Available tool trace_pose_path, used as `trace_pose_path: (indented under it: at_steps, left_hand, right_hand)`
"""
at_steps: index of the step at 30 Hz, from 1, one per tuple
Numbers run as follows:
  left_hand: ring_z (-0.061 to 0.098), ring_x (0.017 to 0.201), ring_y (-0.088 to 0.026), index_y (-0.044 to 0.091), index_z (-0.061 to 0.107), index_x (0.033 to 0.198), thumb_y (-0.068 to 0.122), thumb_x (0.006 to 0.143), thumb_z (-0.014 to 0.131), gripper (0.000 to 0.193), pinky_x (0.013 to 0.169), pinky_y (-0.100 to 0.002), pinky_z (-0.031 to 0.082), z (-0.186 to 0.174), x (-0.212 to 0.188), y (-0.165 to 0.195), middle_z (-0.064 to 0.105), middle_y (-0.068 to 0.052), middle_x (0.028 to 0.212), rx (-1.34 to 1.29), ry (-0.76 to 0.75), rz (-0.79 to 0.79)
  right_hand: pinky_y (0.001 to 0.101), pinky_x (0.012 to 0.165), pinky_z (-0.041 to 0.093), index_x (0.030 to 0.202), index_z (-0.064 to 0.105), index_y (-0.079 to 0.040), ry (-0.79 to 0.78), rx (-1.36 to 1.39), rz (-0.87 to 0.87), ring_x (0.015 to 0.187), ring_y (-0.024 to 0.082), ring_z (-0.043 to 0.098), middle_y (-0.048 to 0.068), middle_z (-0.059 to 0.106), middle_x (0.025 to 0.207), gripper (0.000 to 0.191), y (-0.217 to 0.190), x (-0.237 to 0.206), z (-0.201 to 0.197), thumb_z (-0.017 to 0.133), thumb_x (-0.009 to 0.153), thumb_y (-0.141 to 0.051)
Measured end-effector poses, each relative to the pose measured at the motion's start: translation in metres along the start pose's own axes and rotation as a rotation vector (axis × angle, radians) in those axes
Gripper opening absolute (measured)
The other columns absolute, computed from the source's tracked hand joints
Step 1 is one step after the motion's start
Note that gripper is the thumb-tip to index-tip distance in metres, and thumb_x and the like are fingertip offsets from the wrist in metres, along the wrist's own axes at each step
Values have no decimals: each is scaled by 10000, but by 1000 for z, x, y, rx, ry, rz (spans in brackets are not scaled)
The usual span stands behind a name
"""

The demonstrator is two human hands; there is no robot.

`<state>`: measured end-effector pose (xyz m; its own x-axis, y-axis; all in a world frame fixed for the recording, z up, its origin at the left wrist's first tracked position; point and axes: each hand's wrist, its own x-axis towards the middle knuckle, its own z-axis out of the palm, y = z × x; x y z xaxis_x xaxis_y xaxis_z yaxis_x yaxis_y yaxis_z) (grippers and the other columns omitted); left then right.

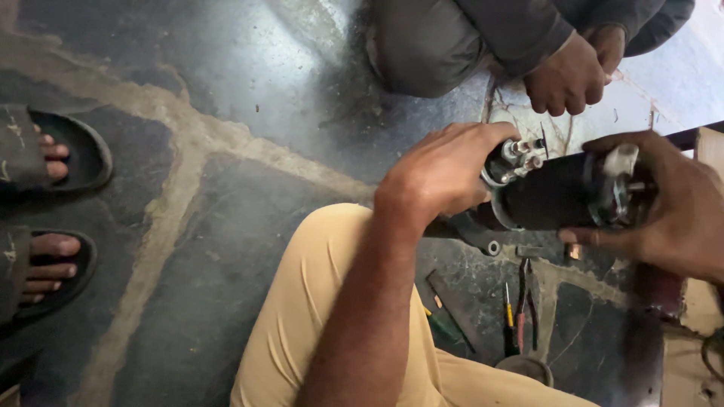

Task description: The person sits on the floor and assembles a starter motor. They apply grease to a component, insert the rotor, and use a hammer and screwdriver to secure the housing and internal parts.

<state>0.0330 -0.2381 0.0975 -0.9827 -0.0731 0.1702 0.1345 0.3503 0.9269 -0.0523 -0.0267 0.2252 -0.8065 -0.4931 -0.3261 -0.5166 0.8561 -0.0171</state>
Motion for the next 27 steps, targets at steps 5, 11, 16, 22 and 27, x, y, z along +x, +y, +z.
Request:
trace_pose_path:
  at_steps: [5, 11, 16, 22, 27]
  left_hand:
    - [597, 1247, -306, 129, 576, 1341, -15, 669, 753, 710, 1023, -415, 458, 2, 2, 1, 665, -119, 1297, 42, -37, -52]
    - [608, 1249, -319, 116, 581, 1339, -36, 673, 730, 699, 1014, -427, 479, 2, 1, -2, 676, -126, 1292, 27, -10, -1]
    - [614, 1262, -315, 130, 604, 1317, -12, 756, 703, 587, 1006, -446, 492, 5, 1, -8, 684, -92, 1308, 28, -60, -71]
    - [611, 1270, -270, 158, 570, 1355, -2, 727, 706, 662, 1052, -399, 479, 18, 12, -22, 650, -74, 1354, 19, -3, 0]
    - [613, 1270, -259, 176, 556, 1381, -1, 754, 682, 663, 1052, -392, 482, 25, 17, -23, 646, -60, 1365, 35, 8, -22]
  right_hand:
    - [425, 851, 647, 1324, 499, 54, 42, -131, -73, 915, 324, 779, 239, 726, 1012, 1000, -12, 5, 0, 984, 553, -359]
    - [458, 898, 588, 1283, 624, -115, 5, -308, -576, 1027, 342, 735, 150, 661, 1246, 956, 9, 18, -6, 945, 401, -297]
    - [420, 942, 617, 1325, 643, -205, -105, -310, -290, 1058, 295, 745, 98, 672, 1253, 982, 19, 32, -10, 1019, 420, -147]
    - [412, 990, 575, 1413, 567, -38, 15, 67, -243, 1093, 306, 725, 156, 711, 1185, 1050, 16, 19, 21, 964, 445, -131]
    - [407, 972, 580, 1304, 634, 1, 53, -305, -455, 1112, 321, 702, 189, 689, 1208, 1051, 39, 21, 26, 960, 313, -124]
